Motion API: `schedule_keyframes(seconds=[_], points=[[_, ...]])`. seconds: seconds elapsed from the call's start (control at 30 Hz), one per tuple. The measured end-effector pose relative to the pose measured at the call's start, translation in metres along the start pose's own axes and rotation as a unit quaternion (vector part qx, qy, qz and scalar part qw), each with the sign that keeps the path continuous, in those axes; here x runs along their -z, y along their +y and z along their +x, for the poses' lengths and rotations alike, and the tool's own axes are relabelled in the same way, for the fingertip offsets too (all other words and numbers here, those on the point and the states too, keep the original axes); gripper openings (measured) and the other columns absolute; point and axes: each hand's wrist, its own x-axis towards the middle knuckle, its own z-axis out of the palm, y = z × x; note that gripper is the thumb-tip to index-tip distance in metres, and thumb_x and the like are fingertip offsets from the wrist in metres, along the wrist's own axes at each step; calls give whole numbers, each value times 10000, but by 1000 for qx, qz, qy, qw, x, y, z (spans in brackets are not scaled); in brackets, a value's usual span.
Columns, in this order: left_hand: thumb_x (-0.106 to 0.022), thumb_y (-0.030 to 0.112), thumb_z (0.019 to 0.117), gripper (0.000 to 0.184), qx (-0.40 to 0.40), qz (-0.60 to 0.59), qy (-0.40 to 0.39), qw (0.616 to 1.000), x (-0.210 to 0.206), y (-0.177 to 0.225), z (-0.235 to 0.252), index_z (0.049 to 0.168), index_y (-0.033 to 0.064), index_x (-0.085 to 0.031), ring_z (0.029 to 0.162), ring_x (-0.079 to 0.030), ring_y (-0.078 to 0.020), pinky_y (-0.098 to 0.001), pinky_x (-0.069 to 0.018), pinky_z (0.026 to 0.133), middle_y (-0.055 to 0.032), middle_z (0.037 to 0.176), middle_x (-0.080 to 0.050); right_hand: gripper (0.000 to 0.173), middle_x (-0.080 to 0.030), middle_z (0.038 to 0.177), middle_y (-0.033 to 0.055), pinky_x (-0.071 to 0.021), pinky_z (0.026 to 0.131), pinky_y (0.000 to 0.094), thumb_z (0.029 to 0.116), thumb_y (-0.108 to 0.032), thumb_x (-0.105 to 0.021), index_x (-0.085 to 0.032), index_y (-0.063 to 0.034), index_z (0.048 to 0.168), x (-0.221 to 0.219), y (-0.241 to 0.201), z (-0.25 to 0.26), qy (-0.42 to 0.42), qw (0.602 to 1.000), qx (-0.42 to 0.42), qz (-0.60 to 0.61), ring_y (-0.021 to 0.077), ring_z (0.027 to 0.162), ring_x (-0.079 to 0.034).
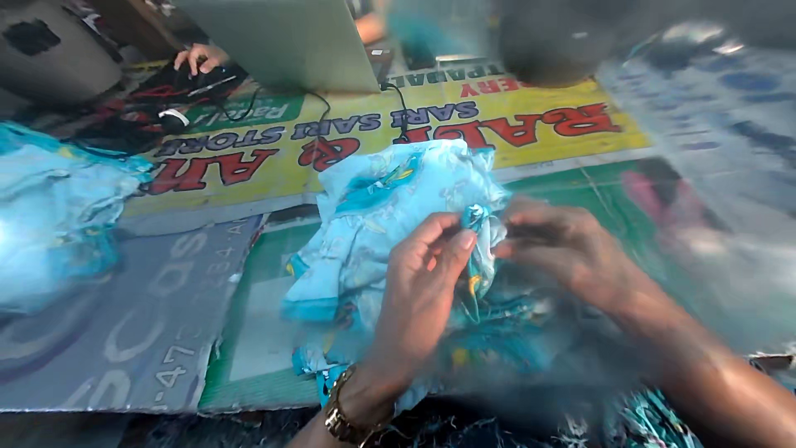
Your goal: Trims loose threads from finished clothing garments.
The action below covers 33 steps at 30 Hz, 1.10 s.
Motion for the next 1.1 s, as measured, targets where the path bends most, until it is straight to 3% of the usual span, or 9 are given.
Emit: schedule_keyframes(seconds=[0.1,0.17,0.23,0.27,0.43,0.6,0.87,1.0,1.1], points=[[-658,135,967,224,22,127,-91,987,4,-1,-1,1176,76,-603,823,-685,-66,-223,-589,740,3,929,-694,89,-635,804,-67,-449,501,127,971,-92,-603,-684,-127,961,15,-9,13,2,1000,18,-21,-12,587,-531],[-651,285,976,291,28,322,-179,929,8,-9,-7,1145,49,-654,877,-700,-120,-320,-590,791,-31,951,-707,136,-605,737,-65,-432,454,121,1011,-61,-518,-643,-115,1017,23,-18,19,28,999,17,-35,-16,522,-505],[-600,280,997,259,-30,447,-200,871,13,-12,-15,1011,32,-675,803,-681,-242,-440,-565,693,-109,878,-668,150,-578,729,-46,-420,435,128,1038,-64,-468,-612,-97,1071,30,-19,23,46,997,18,-60,-6,501,-488],[-577,270,1002,239,-58,467,-187,862,18,-10,-19,965,53,-673,753,-667,-223,-409,-554,642,-93,841,-656,150,-567,725,-40,-402,429,132,1048,-82,-466,-611,-93,1081,34,-17,25,54,995,18,-80,0,499,-477],[-493,168,1000,210,-65,326,-56,941,57,17,-20,932,136,-689,653,-531,73,-101,-443,578,107,753,-590,172,-518,639,-50,-345,377,157,1062,-190,-481,-605,-137,955,43,-7,28,58,990,-19,-125,12,449,-440],[-531,134,973,180,-63,241,29,968,77,25,-12,971,201,-698,679,-605,43,-122,-508,598,127,790,-646,88,-615,791,-104,-452,493,92,1016,-115,-572,-642,-168,1019,42,5,33,6,998,67,-17,-50,574,-526],[-475,39,950,215,-111,235,-7,966,77,17,-5,935,148,-659,729,-579,55,-100,-489,650,105,821,-615,134,-663,861,-83,-474,513,100,979,-81,-602,-664,-178,1047,44,3,31,9,998,56,-8,-31,596,-554],[-486,170,1005,200,-51,218,-77,971,73,14,-1,1019,141,-684,843,-623,66,-128,-525,766,119,890,-669,132,-666,887,-99,-483,536,95,982,-75,-595,-667,-171,1036,42,4,33,0,998,63,-19,-43,623,-562],[-558,249,1020,218,15,193,-161,968,62,16,7,1060,107,-719,797,-606,80,-117,-509,720,115,865,-666,128,-665,904,-93,-478,548,87,977,-55,-592,-667,-145,1031,36,0,38,-16,995,73,-58,-51,643,-559]])
